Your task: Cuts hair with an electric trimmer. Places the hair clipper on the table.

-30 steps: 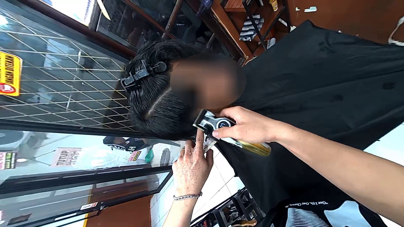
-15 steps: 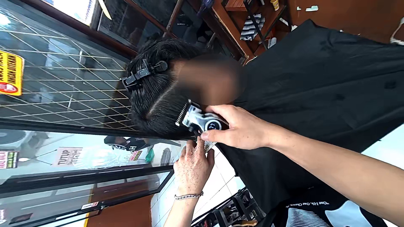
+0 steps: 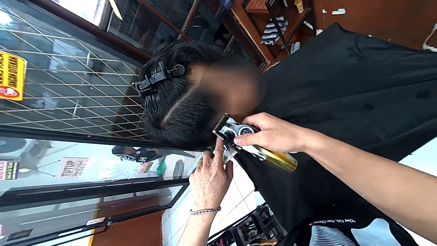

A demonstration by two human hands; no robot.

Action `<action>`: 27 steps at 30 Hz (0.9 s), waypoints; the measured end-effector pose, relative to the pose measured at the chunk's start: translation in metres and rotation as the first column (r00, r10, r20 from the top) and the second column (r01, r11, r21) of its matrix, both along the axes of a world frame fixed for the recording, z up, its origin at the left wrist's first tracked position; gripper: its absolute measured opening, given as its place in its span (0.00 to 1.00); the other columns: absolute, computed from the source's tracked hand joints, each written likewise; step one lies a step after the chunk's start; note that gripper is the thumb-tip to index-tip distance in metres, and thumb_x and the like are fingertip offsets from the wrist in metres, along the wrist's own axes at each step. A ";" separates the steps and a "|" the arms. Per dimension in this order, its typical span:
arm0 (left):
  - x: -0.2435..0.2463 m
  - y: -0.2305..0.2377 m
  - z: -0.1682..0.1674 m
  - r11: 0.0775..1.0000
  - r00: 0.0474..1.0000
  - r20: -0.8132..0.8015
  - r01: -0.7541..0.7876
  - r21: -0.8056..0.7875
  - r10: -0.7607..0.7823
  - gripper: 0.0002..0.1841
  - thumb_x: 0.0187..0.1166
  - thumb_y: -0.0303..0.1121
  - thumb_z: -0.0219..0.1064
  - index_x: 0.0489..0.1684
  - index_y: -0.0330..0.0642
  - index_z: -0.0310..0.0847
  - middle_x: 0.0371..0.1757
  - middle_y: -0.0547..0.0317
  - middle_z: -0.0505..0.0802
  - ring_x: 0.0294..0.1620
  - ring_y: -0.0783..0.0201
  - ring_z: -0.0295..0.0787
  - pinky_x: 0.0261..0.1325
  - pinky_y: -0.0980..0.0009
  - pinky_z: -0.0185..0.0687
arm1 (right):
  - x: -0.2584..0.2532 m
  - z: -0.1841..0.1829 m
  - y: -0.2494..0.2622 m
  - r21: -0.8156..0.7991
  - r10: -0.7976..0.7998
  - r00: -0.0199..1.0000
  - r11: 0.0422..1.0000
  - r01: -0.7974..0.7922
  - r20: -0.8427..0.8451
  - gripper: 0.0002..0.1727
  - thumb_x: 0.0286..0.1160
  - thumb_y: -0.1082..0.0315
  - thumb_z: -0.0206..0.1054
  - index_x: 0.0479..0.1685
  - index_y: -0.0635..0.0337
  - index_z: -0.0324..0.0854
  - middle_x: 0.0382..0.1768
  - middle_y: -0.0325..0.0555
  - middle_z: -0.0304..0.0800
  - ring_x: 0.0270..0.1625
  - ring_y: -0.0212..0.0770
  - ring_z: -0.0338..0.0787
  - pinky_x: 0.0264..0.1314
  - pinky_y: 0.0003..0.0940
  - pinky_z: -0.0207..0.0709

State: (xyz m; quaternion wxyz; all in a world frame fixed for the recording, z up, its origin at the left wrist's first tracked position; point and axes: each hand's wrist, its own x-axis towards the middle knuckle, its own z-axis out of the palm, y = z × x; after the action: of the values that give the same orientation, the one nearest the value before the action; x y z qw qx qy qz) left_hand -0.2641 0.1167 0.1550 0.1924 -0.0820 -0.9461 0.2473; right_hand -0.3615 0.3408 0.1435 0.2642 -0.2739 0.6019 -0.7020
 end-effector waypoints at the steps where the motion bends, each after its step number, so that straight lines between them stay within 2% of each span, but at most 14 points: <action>1: 0.000 0.000 0.000 1.000 1.000 0.001 -0.003 -0.002 0.003 0.32 0.70 0.40 0.66 0.79 0.45 0.80 0.37 0.41 0.90 0.26 0.43 0.88 0.19 0.54 0.72 | -0.001 -0.001 0.000 -0.024 0.013 0.999 1.000 -0.012 0.045 0.16 0.85 0.56 0.66 0.49 0.63 0.83 0.31 0.44 0.88 0.28 0.33 0.89 0.32 0.27 0.85; 3: -0.002 0.000 0.000 1.000 1.000 -0.002 0.006 0.002 -0.006 0.31 0.70 0.40 0.66 0.78 0.45 0.81 0.37 0.40 0.91 0.25 0.43 0.88 0.18 0.54 0.73 | -0.002 0.001 -0.001 -0.099 0.001 0.998 0.995 0.005 0.056 0.15 0.85 0.57 0.65 0.48 0.63 0.83 0.29 0.44 0.88 0.27 0.32 0.88 0.31 0.27 0.85; 5: -0.002 0.000 -0.001 1.000 1.000 -0.009 0.013 0.005 -0.013 0.30 0.69 0.40 0.66 0.76 0.44 0.83 0.37 0.40 0.91 0.26 0.43 0.89 0.19 0.54 0.73 | -0.003 0.004 -0.004 -0.130 -0.068 0.997 0.990 0.062 -0.045 0.14 0.83 0.58 0.66 0.50 0.61 0.83 0.33 0.41 0.87 0.33 0.29 0.87 0.37 0.26 0.82; 7: -0.001 0.000 -0.001 1.000 1.000 -0.007 0.014 0.008 -0.014 0.31 0.69 0.39 0.67 0.77 0.44 0.81 0.37 0.39 0.91 0.25 0.43 0.88 0.18 0.54 0.73 | -0.004 0.000 -0.004 -0.080 -0.098 0.986 0.993 0.087 -0.138 0.15 0.80 0.57 0.69 0.53 0.59 0.83 0.36 0.40 0.87 0.38 0.29 0.86 0.42 0.28 0.80; 9: -0.001 0.001 0.000 1.000 1.000 -0.004 -0.004 0.009 0.004 0.33 0.69 0.41 0.67 0.81 0.45 0.79 0.39 0.39 0.91 0.25 0.43 0.88 0.19 0.54 0.73 | -0.003 -0.003 -0.003 -0.015 -0.096 0.986 0.995 0.094 -0.138 0.16 0.80 0.55 0.70 0.51 0.60 0.84 0.35 0.41 0.87 0.38 0.30 0.86 0.41 0.31 0.79; 11: 0.002 0.003 0.001 0.999 0.999 0.030 0.017 0.052 -0.018 0.33 0.69 0.44 0.66 0.77 0.39 0.80 0.38 0.39 0.90 0.26 0.43 0.88 0.20 0.52 0.74 | 0.003 0.001 -0.006 -0.078 -0.144 0.975 0.988 0.133 -0.168 0.17 0.79 0.54 0.69 0.52 0.59 0.83 0.36 0.40 0.87 0.38 0.31 0.87 0.42 0.32 0.81; 13: 0.013 0.004 0.009 0.981 0.982 0.157 0.075 0.181 -0.104 0.34 0.69 0.50 0.63 0.64 0.25 0.80 0.36 0.40 0.90 0.25 0.45 0.88 0.19 0.51 0.77 | 0.014 0.015 -0.002 -0.193 -0.151 0.965 0.975 0.109 -0.215 0.18 0.78 0.58 0.71 0.57 0.61 0.83 0.38 0.42 0.89 0.40 0.30 0.89 0.43 0.30 0.84; 15: 0.028 0.000 0.024 0.901 0.919 0.322 0.072 0.429 -0.227 0.31 0.72 0.52 0.56 0.56 0.28 0.73 0.35 0.49 0.87 0.27 0.58 0.85 0.23 0.59 0.78 | 0.024 0.022 0.013 -0.335 -0.179 0.957 0.938 0.095 -0.228 0.15 0.76 0.65 0.70 0.56 0.64 0.83 0.35 0.40 0.89 0.37 0.27 0.88 0.39 0.24 0.84; 17: 0.040 -0.005 0.049 0.739 0.859 0.388 -0.015 0.673 -0.335 0.20 0.87 0.51 0.48 0.57 0.43 0.66 0.40 0.64 0.81 0.35 0.75 0.79 0.36 0.75 0.79 | 0.023 0.022 0.037 -0.498 -0.271 0.945 0.854 0.148 -0.183 0.14 0.77 0.70 0.64 0.57 0.69 0.81 0.35 0.40 0.88 0.34 0.27 0.87 0.37 0.24 0.86; 19: 0.042 -0.006 0.076 0.597 0.899 0.228 0.046 0.801 -0.375 0.12 0.93 0.50 0.49 0.56 0.53 0.68 0.38 0.72 0.81 0.27 0.81 0.75 0.29 0.81 0.76 | 0.017 0.021 0.059 -0.571 -0.360 0.926 0.787 0.236 -0.113 0.11 0.81 0.69 0.58 0.56 0.63 0.79 0.36 0.34 0.88 0.35 0.28 0.89 0.37 0.26 0.89; 20: 0.036 -0.004 0.088 0.597 0.926 0.108 0.141 0.790 -0.361 0.09 0.93 0.46 0.53 0.54 0.53 0.70 0.37 0.72 0.83 0.25 0.81 0.77 0.27 0.81 0.77 | 0.014 0.019 0.068 -0.583 -0.390 0.918 0.763 0.280 -0.070 0.10 0.83 0.68 0.57 0.54 0.60 0.79 0.36 0.34 0.88 0.35 0.29 0.90 0.35 0.26 0.90; 22: 0.019 0.001 0.105 0.720 0.946 -0.083 0.293 0.629 -0.312 0.11 0.88 0.38 0.60 0.48 0.36 0.77 0.34 0.62 0.88 0.26 0.80 0.84 0.28 0.82 0.83 | 0.012 0.017 0.078 -0.597 -0.411 0.911 0.733 0.326 -0.007 0.10 0.85 0.66 0.55 0.53 0.58 0.79 0.36 0.38 0.89 0.34 0.32 0.92 0.34 0.28 0.91; 24: 0.004 0.006 0.108 0.857 0.966 -0.106 0.258 0.445 -0.236 0.15 0.86 0.38 0.62 0.44 0.30 0.84 0.33 0.53 0.89 0.31 0.75 0.85 0.35 0.79 0.83 | 0.015 0.013 0.079 -0.596 -0.416 0.909 0.722 0.350 0.029 0.10 0.85 0.65 0.55 0.52 0.58 0.79 0.35 0.39 0.89 0.33 0.33 0.92 0.32 0.28 0.91; 27: -0.006 0.007 0.096 0.928 0.972 -0.019 0.228 0.294 -0.233 0.16 0.85 0.40 0.61 0.42 0.35 0.88 0.33 0.49 0.90 0.31 0.63 0.86 0.35 0.68 0.82 | 0.020 0.002 0.071 -0.586 -0.447 0.887 0.689 0.425 0.118 0.11 0.85 0.64 0.55 0.53 0.58 0.79 0.35 0.39 0.89 0.33 0.34 0.93 0.33 0.30 0.91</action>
State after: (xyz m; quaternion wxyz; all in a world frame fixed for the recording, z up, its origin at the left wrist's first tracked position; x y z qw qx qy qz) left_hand -0.2704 0.1236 0.2506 0.2224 -0.1648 -0.9577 0.0787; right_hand -0.3415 0.4119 0.1457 -0.0202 -0.2042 0.4017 -0.8925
